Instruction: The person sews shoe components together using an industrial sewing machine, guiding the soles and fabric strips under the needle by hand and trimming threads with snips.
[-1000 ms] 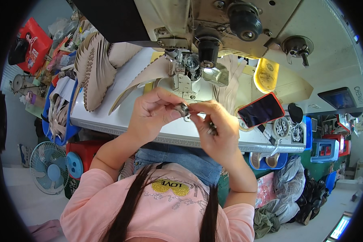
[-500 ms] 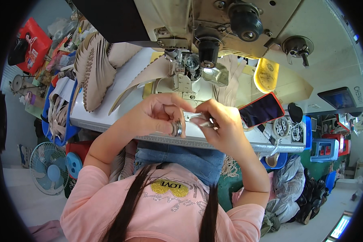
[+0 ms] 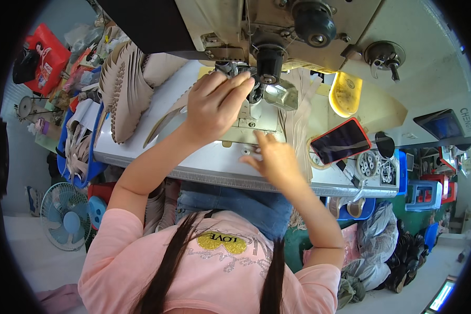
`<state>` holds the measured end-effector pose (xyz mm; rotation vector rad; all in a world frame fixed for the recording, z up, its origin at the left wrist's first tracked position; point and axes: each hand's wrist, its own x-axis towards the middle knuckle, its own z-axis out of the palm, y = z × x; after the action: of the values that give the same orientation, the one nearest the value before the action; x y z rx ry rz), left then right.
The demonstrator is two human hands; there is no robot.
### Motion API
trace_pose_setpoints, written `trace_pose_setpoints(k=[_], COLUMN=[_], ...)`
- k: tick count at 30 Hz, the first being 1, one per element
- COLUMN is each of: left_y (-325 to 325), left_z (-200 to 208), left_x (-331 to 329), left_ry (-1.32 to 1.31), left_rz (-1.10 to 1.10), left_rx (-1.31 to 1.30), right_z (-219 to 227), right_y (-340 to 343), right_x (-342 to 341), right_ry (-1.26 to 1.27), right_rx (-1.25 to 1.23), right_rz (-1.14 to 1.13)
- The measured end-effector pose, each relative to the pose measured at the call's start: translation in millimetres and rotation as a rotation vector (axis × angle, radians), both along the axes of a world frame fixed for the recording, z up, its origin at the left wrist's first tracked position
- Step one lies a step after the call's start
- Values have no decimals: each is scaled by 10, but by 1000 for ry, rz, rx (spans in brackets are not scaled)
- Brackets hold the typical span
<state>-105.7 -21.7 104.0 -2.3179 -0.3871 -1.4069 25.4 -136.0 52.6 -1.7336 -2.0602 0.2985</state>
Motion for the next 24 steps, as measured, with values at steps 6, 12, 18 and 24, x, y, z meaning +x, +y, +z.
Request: trace_pose_setpoints(k=[6, 12, 18, 24], left_y=[87, 47, 27, 43], left_z=[-17, -57, -103, -114], left_x=[109, 28, 105, -170], left_ry=[27, 98, 181, 11], left_rz=[155, 123, 161, -193], left_rx=[55, 64, 81, -81], right_z=[-653, 279, 1242, 1431], right_y=[53, -64, -245, -71], right_x=[-207, -75, 390, 512], right_ry=[-49, 343, 349, 285], right_rx=[-85, 299, 1325, 1186], right_rz=[-52, 69, -424, -417])
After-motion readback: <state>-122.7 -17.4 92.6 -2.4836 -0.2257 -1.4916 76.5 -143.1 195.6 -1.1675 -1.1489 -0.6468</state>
